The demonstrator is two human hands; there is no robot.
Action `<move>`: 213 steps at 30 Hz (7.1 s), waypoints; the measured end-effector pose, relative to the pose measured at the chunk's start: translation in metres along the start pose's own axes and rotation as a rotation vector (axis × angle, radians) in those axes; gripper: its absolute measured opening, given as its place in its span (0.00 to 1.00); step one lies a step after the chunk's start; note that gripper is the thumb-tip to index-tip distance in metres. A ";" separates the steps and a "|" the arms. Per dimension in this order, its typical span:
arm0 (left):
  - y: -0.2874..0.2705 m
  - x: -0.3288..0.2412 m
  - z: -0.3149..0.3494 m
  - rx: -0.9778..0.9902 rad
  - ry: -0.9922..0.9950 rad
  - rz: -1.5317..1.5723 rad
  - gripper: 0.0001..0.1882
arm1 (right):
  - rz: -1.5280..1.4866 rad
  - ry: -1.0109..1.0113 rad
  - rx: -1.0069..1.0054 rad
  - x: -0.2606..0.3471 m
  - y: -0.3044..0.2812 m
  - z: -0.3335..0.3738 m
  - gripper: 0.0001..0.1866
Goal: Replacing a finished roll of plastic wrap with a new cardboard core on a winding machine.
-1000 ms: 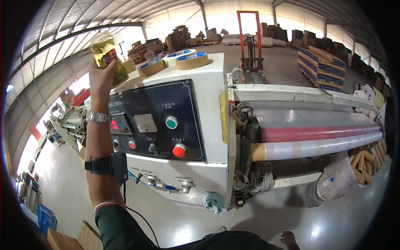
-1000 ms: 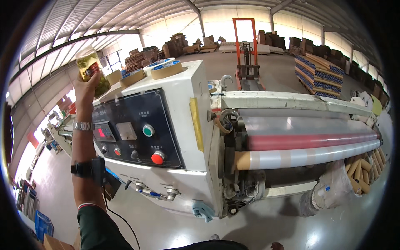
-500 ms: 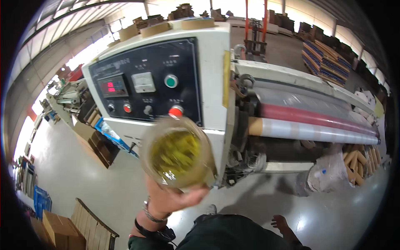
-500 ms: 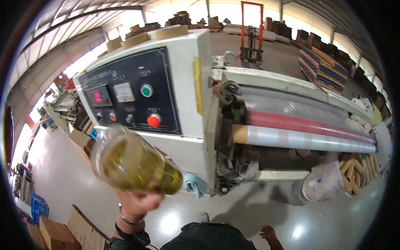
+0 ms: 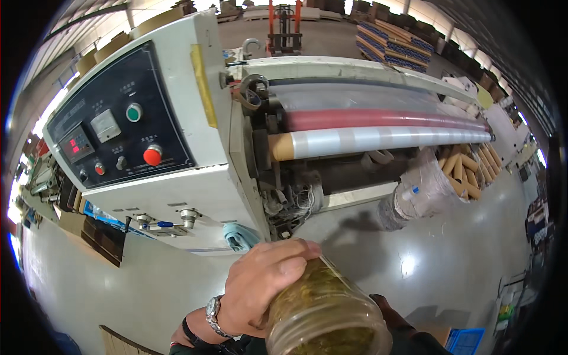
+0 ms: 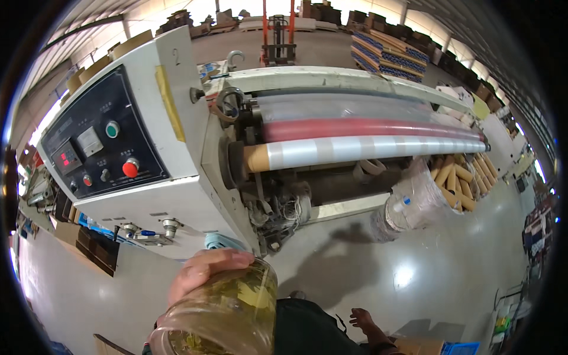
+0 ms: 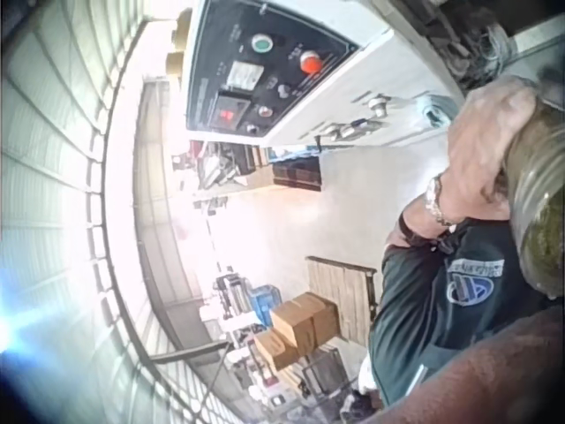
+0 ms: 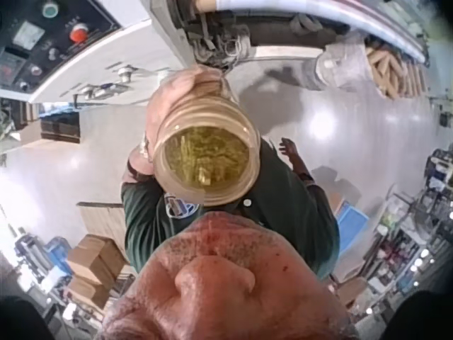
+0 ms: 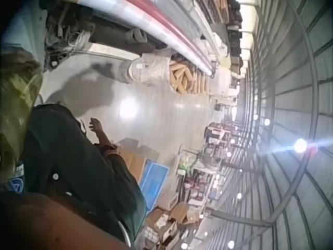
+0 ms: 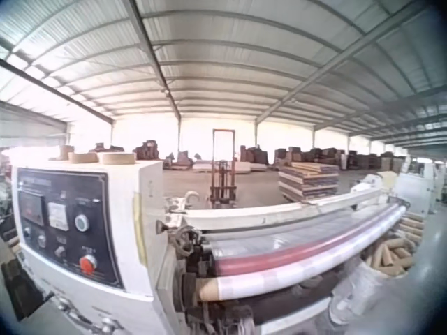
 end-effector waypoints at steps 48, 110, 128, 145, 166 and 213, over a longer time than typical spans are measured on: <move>0.029 -0.021 -0.025 0.127 0.253 -0.003 0.22 | -0.299 0.063 -0.080 -0.032 0.023 0.031 0.31; 0.080 0.018 -0.030 0.028 0.091 0.016 0.22 | -0.277 0.112 -0.065 -0.021 -0.018 0.005 0.33; 0.084 0.031 -0.026 0.088 -0.068 0.094 0.26 | -0.072 0.027 -0.001 -0.031 -0.026 0.002 0.33; 0.080 0.020 -0.029 0.061 0.046 0.048 0.25 | -0.169 0.042 -0.027 -0.019 -0.025 0.009 0.33; 0.069 -0.009 -0.036 -0.272 -0.145 0.067 0.34 | -0.272 0.143 -0.046 -0.024 -0.022 0.003 0.33; -0.130 0.028 0.049 0.110 0.066 -0.118 0.22 | -0.173 0.051 0.049 0.052 0.148 -0.007 0.23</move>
Point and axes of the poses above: each hand's wrist, its own z-axis away from the middle knuckle, its own y-axis out of the palm, x = y × z, the point moved 3 cm from there along -z, towards the middle knuckle, and after that the axes turned 10 degrees about -z, right-handed, at the moved point
